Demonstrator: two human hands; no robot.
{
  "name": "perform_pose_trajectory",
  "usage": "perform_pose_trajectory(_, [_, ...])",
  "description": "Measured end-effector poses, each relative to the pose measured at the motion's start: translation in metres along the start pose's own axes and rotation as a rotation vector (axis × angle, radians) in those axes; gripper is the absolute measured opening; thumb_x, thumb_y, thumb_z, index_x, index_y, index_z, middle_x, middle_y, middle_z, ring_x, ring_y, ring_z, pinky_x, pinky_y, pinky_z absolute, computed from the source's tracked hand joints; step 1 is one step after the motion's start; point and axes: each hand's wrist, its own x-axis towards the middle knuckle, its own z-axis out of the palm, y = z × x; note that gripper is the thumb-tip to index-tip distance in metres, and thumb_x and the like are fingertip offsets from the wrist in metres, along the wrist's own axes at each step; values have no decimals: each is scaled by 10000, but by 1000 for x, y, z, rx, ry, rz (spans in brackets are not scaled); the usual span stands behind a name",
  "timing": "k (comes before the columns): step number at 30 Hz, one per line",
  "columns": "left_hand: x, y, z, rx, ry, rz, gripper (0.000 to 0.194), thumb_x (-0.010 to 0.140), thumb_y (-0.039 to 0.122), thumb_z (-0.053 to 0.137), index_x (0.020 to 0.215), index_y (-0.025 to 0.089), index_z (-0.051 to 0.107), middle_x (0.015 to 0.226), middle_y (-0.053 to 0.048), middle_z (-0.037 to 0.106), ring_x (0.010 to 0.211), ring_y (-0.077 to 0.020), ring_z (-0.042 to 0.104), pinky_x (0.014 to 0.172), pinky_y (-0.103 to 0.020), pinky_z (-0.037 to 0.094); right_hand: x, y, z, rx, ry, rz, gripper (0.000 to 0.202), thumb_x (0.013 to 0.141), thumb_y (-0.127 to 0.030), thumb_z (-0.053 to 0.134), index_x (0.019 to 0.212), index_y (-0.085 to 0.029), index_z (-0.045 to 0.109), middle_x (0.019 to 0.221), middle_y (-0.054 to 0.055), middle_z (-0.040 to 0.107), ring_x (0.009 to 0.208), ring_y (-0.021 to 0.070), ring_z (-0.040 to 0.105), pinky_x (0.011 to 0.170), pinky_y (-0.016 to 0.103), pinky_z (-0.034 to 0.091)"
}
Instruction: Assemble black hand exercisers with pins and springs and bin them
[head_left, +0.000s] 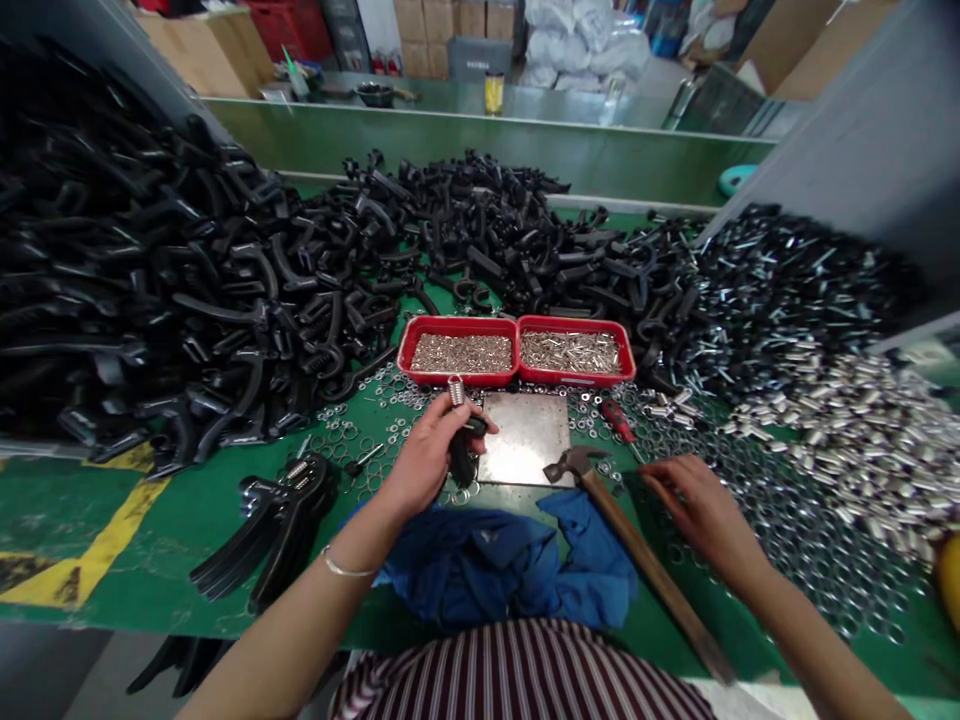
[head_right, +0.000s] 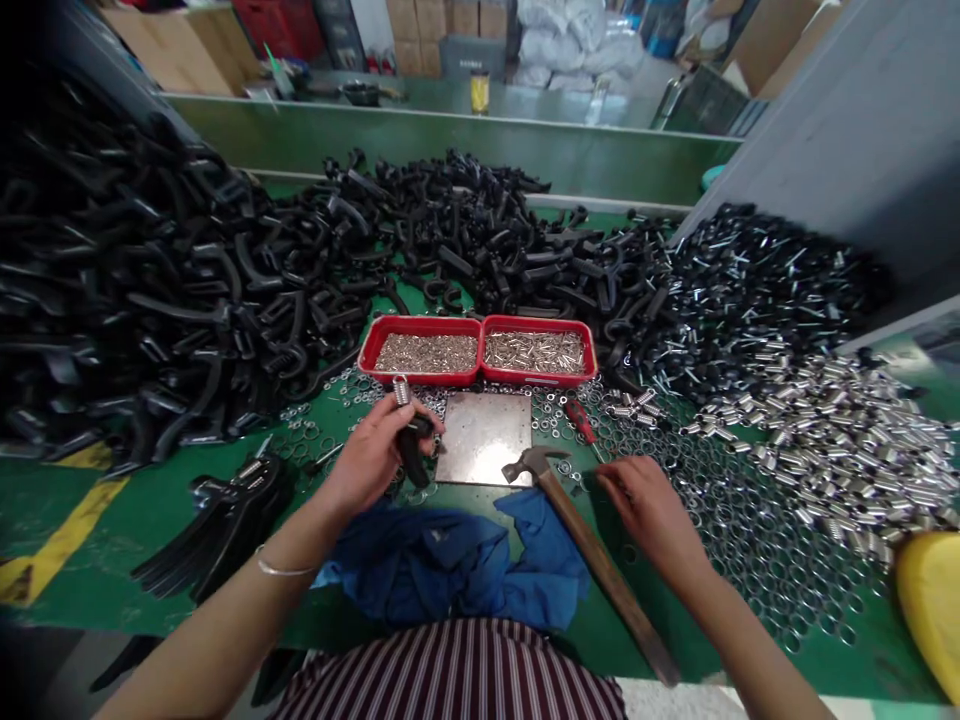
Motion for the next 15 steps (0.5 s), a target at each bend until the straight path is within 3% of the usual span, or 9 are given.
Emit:
perform_pose_trajectory(4, [4, -5, 10, -118, -42, -105, 231, 914, 401, 565, 927, 173, 535, 869, -36, 687, 578, -66, 538, 573, -205, 429, -16, 12, 4, -215, -153, -72, 192, 980, -325, 498, 977, -221, 660, 908, 84, 660, 856, 247, 547, 773, 388, 456])
perform_pose_trajectory(7, [3, -18, 29, -159, -74, -165, 264, 881, 414, 622, 892, 176, 509, 817, -26, 679, 519, -51, 492, 513, -187, 371, -4, 7, 11, -261, -169, -64, 224, 988, -318, 470, 921, -225, 663, 875, 94, 636, 853, 253, 530, 757, 384, 455])
perform_pose_trajectory(9, [2, -21, 37, -129, -32, -151, 296, 857, 432, 658, 883, 176, 511, 779, -11, 668, 494, -45, 464, 494, -180, 343, 6, 6, 8, -214, -162, -58, 235, 988, -313, 464, 887, -225, 657, 882, 101, 634, 862, 256, 531, 764, 389, 461])
perform_pose_trajectory(12, [2, -18, 38, -18, 113, -33, 303, 881, 467, 628, 892, 176, 544, 794, -5, 669, 510, -50, 467, 516, -186, 362, 17, 0, -2, -31, -46, 3, 190, 968, -324, 506, 870, -225, 635, 971, 107, 649, 932, 265, 556, 846, 433, 466])
perform_pose_trajectory(15, [0, -11, 41, 175, 159, 87, 311, 932, 483, 547, 918, 178, 607, 892, -27, 680, 641, -95, 559, 608, -216, 435, 27, -29, -1, 403, 175, 230, 143, 936, -377, 583, 946, -237, 613, 1014, 75, 662, 935, 238, 608, 892, 443, 478])
